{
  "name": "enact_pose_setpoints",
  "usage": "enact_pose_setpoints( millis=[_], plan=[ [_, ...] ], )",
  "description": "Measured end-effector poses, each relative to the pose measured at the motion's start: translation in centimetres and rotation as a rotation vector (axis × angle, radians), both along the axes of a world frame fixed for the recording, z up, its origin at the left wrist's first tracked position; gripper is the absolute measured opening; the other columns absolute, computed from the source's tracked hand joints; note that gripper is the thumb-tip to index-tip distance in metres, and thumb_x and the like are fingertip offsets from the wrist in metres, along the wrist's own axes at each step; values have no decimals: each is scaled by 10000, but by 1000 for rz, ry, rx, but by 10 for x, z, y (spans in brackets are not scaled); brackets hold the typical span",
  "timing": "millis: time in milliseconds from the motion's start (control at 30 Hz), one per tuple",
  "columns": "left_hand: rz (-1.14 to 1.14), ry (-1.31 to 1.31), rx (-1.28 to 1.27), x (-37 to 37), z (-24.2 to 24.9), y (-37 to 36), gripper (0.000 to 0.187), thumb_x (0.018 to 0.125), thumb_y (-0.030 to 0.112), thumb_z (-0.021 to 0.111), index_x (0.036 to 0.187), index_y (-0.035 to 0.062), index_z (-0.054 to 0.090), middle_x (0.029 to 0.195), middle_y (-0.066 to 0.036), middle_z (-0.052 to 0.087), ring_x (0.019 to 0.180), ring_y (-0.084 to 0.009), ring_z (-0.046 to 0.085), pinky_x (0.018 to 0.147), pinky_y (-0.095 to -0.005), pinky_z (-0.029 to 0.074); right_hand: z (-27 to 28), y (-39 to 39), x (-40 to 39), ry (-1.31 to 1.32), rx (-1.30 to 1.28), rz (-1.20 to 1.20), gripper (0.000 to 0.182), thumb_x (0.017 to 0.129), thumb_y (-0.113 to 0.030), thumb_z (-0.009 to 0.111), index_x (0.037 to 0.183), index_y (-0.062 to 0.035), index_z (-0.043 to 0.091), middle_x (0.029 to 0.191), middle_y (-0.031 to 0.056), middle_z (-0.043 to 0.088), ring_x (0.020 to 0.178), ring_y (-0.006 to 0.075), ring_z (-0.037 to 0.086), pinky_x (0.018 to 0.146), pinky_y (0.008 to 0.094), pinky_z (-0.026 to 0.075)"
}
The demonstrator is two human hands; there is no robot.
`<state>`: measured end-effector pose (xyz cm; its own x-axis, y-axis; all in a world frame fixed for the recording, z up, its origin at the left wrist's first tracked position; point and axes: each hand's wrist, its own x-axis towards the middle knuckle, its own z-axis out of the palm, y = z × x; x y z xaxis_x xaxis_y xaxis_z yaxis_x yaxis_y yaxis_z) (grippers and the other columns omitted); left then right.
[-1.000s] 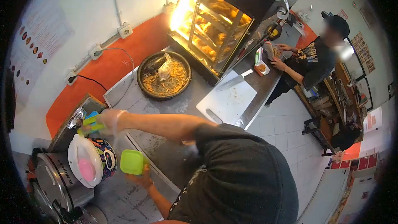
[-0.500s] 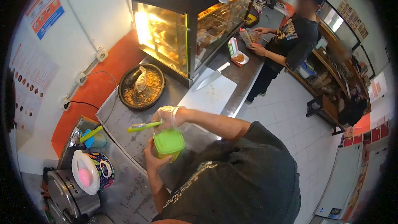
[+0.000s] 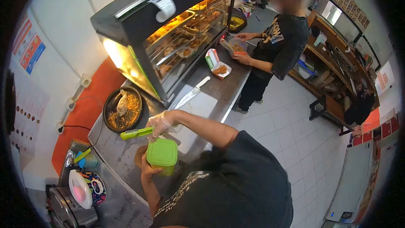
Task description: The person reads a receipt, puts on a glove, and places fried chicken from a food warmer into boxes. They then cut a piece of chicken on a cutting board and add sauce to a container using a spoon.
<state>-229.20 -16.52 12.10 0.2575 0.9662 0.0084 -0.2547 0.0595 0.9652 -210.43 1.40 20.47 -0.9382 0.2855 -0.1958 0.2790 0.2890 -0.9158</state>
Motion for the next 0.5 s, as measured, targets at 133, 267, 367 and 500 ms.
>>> enact_pose_setpoints(
  millis=[133, 267, 367, 500],
  plan=[
    [-67, 112, 8, 50, 14, 34, 960, 484, 222, 912, 1309, -30, 492, 1180, -88, 610, 1112, -198, 580, 984, -334, 440, 4, 28, 54, -41, -317, 103, 204, 747, -208, 738, 853, -59, 647, 657, -43, 529, 567, 75, 482, 492, 250, 367],
    [-39, 104, -14, 89, 8, 57, 957, 519, 159, 907, 1340, -35, 455, 1221, -102, 587, 1120, -206, 576, 1003, -343, 431, -39, 74, 92, -14, -176, 130, 274, 703, -196, 745, 905, -37, 652, 695, -8, 582, 638, 98, 537, 544, 283, 438],
    [160, 74, -78, 103, -17, 58, 968, 537, 128, 901, 1363, -26, 421, 1237, -108, 577, 1140, -216, 567, 1017, -363, 433, -40, 103, 122, 208, -156, 43, 211, 767, -195, 731, 882, -21, 697, 695, 6, 610, 640, 81, 542, 510, 260, 429],
    [643, 438, 10, 109, -45, 31, 904, 580, 142, 897, 1334, 23, 414, 1255, -125, 550, 1185, -250, 545, 1030, -394, 439, -66, 136, 148, -213, -156, -124, 297, 774, -307, 737, 941, -65, 691, 688, -4, 616, 610, 110, 534, 537, 300, 444]
  ],
)
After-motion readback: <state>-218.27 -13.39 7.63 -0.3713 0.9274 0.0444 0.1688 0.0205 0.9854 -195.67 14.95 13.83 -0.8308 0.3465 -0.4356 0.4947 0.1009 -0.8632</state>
